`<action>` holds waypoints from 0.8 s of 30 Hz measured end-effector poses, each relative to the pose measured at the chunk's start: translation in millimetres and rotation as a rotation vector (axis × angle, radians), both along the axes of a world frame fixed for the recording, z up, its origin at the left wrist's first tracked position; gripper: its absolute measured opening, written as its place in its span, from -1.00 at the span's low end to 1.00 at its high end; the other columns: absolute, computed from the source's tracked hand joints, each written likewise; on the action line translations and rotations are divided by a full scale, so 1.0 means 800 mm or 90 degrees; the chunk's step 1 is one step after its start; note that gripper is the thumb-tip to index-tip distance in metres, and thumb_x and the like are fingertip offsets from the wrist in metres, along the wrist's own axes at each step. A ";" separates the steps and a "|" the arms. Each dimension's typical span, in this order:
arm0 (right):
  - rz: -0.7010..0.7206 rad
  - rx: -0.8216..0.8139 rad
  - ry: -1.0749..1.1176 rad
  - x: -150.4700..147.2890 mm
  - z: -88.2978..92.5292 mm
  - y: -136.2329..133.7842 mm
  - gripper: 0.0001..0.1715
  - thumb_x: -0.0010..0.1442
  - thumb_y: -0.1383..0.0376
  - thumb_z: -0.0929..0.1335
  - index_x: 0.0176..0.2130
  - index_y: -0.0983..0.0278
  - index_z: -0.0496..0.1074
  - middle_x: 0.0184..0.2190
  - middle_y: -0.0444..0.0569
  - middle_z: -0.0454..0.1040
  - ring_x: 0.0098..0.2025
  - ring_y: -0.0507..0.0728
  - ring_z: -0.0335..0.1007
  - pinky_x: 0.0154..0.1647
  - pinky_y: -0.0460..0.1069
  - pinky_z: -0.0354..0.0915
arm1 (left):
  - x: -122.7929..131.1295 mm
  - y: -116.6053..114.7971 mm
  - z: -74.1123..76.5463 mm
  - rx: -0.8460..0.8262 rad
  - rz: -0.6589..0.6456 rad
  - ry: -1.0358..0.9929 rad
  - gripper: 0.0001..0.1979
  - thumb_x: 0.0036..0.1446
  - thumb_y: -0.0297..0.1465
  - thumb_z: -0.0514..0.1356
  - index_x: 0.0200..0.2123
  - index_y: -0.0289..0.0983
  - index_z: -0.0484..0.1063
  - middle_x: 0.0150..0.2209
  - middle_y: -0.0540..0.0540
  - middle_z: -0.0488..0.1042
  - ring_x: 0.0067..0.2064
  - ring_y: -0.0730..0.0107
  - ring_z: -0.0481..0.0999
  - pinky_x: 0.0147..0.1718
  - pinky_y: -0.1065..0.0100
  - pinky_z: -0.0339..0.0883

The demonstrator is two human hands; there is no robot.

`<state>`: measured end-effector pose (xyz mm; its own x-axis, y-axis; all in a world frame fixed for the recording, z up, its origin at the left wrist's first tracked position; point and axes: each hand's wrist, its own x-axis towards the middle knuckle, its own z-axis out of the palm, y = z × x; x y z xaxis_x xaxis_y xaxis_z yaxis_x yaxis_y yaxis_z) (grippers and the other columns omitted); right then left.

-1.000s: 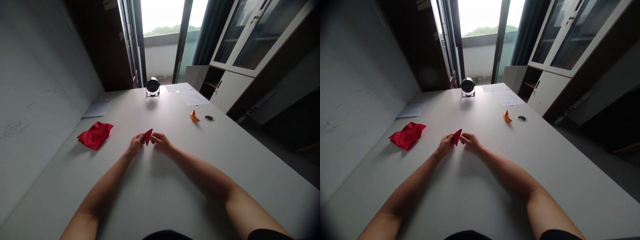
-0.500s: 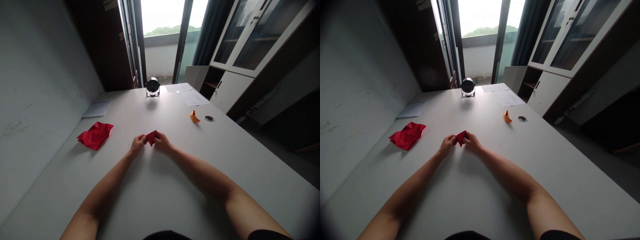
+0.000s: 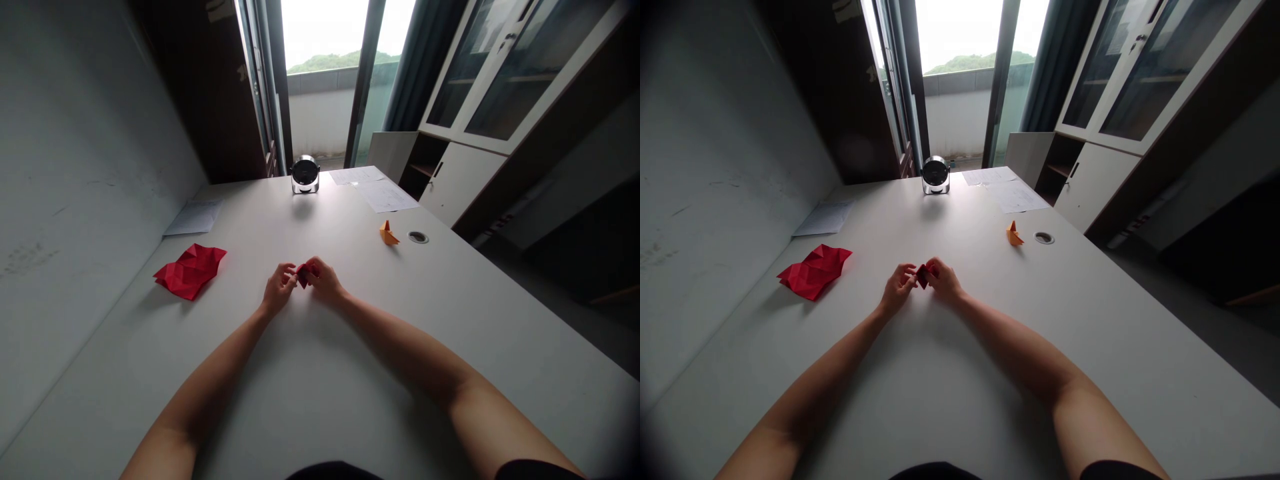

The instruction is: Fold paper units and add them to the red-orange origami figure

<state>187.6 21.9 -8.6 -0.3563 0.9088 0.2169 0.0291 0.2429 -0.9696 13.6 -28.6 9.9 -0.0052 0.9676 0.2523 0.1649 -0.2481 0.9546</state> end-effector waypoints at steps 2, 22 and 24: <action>-0.001 0.007 0.035 -0.001 0.002 0.001 -0.73 0.16 0.11 0.40 -0.23 0.19 0.32 -0.49 -0.20 0.46 -0.47 0.03 0.37 -0.41 -0.06 0.31 | -0.002 0.003 -0.003 -0.018 -0.010 -0.043 -0.73 0.21 -0.24 0.21 -0.07 -0.22 0.42 -0.26 -0.08 0.53 -0.40 0.42 0.53 -0.35 0.35 0.39; 0.091 -0.072 0.171 0.002 0.018 0.000 -0.66 0.15 0.10 0.43 -0.17 0.27 0.38 -0.32 -0.02 0.54 -0.32 0.12 0.51 -0.30 0.02 0.39 | -0.007 0.008 0.000 -0.028 -0.038 -0.156 -0.76 0.10 -0.29 0.33 -0.20 -0.30 0.53 -0.27 -0.13 0.57 -0.33 0.37 0.54 -0.24 0.28 0.44; 0.090 -0.072 0.165 0.002 0.016 0.000 -0.56 0.15 0.08 0.44 -0.07 0.25 0.35 -0.33 -0.04 0.55 -0.36 0.11 0.50 -0.32 0.02 0.40 | -0.006 0.008 -0.001 -0.025 -0.023 -0.158 -0.78 0.07 -0.30 0.34 -0.22 -0.29 0.54 -0.28 -0.12 0.57 -0.34 0.38 0.54 -0.25 0.28 0.44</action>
